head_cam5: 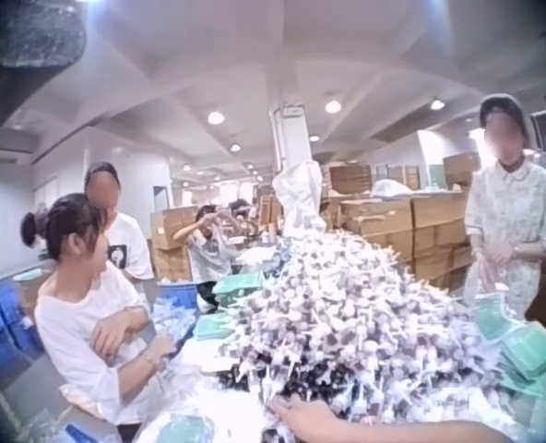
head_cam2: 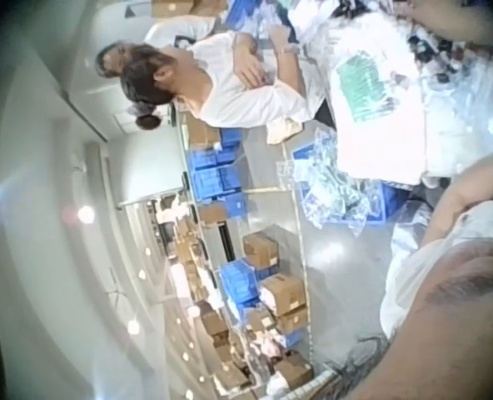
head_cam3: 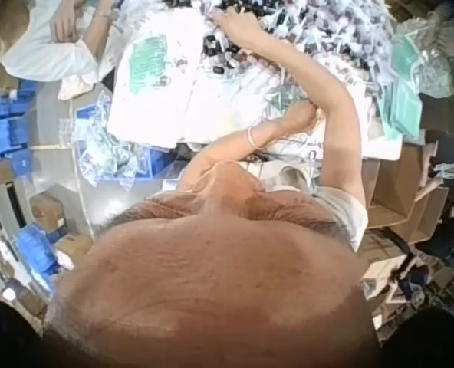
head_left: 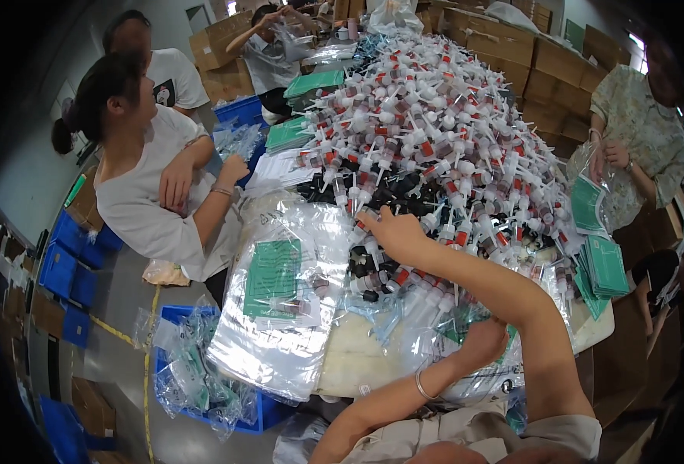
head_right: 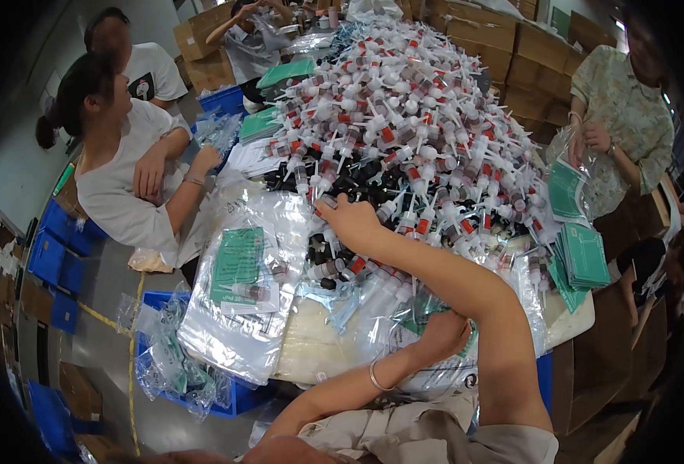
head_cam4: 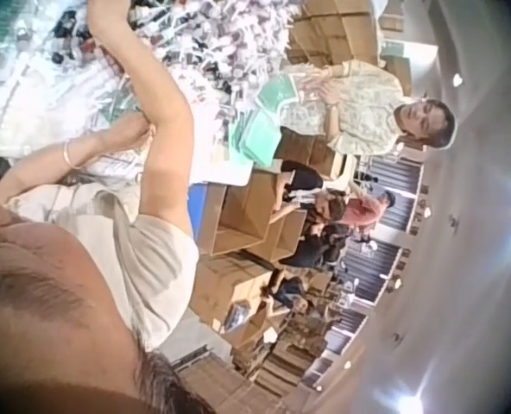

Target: Packaging small electronic components and manuals into plastic bags.

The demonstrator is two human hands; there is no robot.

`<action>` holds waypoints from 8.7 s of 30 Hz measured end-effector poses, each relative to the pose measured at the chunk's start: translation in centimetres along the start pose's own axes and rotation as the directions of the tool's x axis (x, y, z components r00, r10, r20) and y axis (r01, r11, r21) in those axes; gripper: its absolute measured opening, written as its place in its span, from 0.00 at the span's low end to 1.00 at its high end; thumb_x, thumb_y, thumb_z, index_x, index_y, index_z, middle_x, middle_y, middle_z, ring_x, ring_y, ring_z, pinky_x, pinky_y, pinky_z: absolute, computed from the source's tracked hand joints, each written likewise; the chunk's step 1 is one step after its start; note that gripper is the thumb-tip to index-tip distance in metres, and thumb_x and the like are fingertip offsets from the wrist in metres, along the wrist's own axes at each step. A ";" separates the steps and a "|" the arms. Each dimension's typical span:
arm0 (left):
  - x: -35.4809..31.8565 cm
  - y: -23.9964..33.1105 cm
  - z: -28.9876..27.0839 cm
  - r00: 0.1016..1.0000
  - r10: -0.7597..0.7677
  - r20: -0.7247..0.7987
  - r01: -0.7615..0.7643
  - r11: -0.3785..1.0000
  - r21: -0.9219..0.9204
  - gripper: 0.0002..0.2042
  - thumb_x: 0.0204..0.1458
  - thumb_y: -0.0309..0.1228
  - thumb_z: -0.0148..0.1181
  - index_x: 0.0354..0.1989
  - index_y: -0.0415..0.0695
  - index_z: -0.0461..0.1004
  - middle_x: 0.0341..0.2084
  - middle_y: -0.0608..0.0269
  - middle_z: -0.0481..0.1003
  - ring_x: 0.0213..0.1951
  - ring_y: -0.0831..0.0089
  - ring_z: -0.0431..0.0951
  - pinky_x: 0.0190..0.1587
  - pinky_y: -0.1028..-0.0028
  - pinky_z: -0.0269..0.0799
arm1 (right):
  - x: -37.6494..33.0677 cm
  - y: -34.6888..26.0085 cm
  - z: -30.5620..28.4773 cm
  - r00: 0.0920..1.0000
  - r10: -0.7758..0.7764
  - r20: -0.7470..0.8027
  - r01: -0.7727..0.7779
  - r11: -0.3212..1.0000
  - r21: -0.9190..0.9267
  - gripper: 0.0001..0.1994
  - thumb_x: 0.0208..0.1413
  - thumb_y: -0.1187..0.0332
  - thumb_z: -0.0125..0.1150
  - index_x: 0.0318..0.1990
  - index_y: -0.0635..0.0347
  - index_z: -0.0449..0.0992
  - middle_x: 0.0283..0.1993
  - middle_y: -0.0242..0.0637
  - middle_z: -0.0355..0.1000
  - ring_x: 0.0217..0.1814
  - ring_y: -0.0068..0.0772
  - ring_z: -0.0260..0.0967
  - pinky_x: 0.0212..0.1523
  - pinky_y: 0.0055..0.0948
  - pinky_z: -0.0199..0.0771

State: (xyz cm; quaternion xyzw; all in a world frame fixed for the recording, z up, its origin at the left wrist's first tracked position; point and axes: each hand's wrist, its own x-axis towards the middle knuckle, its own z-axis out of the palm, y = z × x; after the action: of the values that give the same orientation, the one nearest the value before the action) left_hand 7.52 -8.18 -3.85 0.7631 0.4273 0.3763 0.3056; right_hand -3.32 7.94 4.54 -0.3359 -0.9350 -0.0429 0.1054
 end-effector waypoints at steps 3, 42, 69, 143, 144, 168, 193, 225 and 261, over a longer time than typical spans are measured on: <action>0.0 -0.3 -0.1 0.999 0.029 0.012 -0.029 0.999 -0.016 0.10 0.47 0.26 0.50 0.37 0.36 0.65 0.29 0.44 0.72 0.30 0.49 0.73 0.30 0.54 0.69 | -0.6 0.1 -1.3 0.996 0.013 0.084 -0.013 1.000 0.007 0.27 0.45 0.71 0.53 0.57 0.48 0.63 0.38 0.49 0.68 0.28 0.45 0.73 0.24 0.40 0.71; -0.1 -0.5 1.0 0.990 0.066 -0.121 -0.073 0.996 -0.058 0.23 0.44 0.29 0.52 0.51 0.40 0.63 0.48 0.45 0.67 0.31 0.50 0.75 0.31 0.57 0.73 | 6.9 7.7 0.7 0.986 0.041 0.165 -0.054 0.996 0.076 0.15 0.42 0.69 0.59 0.40 0.60 0.69 0.42 0.43 0.68 0.40 0.44 0.71 0.40 0.44 0.71; 0.2 0.4 -0.4 0.993 0.001 0.115 0.000 1.000 -0.005 0.20 0.45 0.24 0.49 0.49 0.36 0.63 0.47 0.42 0.67 0.36 0.49 0.75 0.33 0.56 0.72 | 8.8 9.3 2.2 0.961 -0.239 0.141 0.260 0.952 -0.159 0.10 0.47 0.61 0.53 0.34 0.54 0.74 0.34 0.39 0.74 0.36 0.43 0.74 0.32 0.39 0.73; 6.0 11.1 -15.7 0.993 0.106 -0.052 -0.111 0.987 -0.113 0.28 0.43 0.17 0.44 0.57 0.44 0.64 0.39 0.54 0.75 0.16 0.83 0.64 0.22 0.78 0.64 | -24.1 7.3 -18.2 0.966 -0.053 0.255 -0.116 0.790 0.601 0.18 0.53 0.59 0.56 0.42 0.67 0.71 0.40 0.49 0.71 0.44 0.44 0.69 0.44 0.36 0.67; 6.1 11.4 -16.5 0.997 0.069 -0.023 -0.071 0.993 -0.098 0.27 0.43 0.17 0.43 0.57 0.43 0.64 0.41 0.56 0.75 0.16 0.84 0.64 0.22 0.79 0.63 | -24.3 7.0 -19.4 0.936 -0.096 0.339 -0.126 0.807 0.577 0.18 0.55 0.60 0.53 0.47 0.66 0.69 0.43 0.48 0.70 0.48 0.46 0.67 0.47 0.36 0.66; -6.2 5.0 -4.8 0.877 0.210 0.432 -0.400 0.817 0.414 0.30 0.47 0.42 0.59 0.58 0.44 0.60 0.58 0.49 0.58 0.60 0.52 0.56 0.58 0.52 0.52 | -26.6 6.0 -28.7 0.617 0.054 -0.785 0.305 0.903 0.301 0.08 0.53 0.68 0.55 0.33 0.65 0.70 0.27 0.38 0.70 0.29 0.30 0.66 0.32 0.28 0.67; -2.5 3.0 -1.7 0.921 0.299 0.250 -0.384 0.803 0.456 0.18 0.51 0.32 0.52 0.50 0.39 0.66 0.55 0.48 0.62 0.58 0.50 0.59 0.60 0.57 0.52 | -75.6 4.2 -6.1 0.803 0.398 0.443 -0.568 0.288 0.771 0.04 0.46 0.70 0.59 0.28 0.57 0.78 0.25 0.34 0.73 0.29 0.27 0.69 0.32 0.27 0.68; -4.5 3.4 2.7 0.926 0.377 0.004 -0.371 0.907 0.198 0.09 0.50 0.30 0.55 0.38 0.45 0.68 0.42 0.60 0.69 0.47 0.61 0.69 0.55 0.58 0.55 | -44.1 0.7 -7.0 0.765 0.367 0.529 -0.575 0.020 0.818 0.08 0.56 0.72 0.52 0.34 0.68 0.76 0.24 0.34 0.72 0.22 0.21 0.70 0.19 0.19 0.69; -8.5 7.9 -4.5 0.938 -0.249 0.242 0.326 0.871 -0.368 0.08 0.51 0.31 0.50 0.29 0.37 0.66 0.21 0.48 0.72 0.25 0.50 0.73 0.27 0.61 0.67 | -34.5 -5.5 -2.9 0.775 0.612 -0.159 -0.290 0.568 0.770 0.16 0.58 0.69 0.48 0.19 0.64 0.59 0.15 0.40 0.56 0.17 0.31 0.52 0.19 0.31 0.51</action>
State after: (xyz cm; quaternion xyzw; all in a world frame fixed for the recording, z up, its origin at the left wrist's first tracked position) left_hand 4.12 -18.57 2.09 0.6431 0.4195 0.3330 0.5473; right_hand 19.61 -18.16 -0.46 -0.4846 -0.7108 0.2791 0.4267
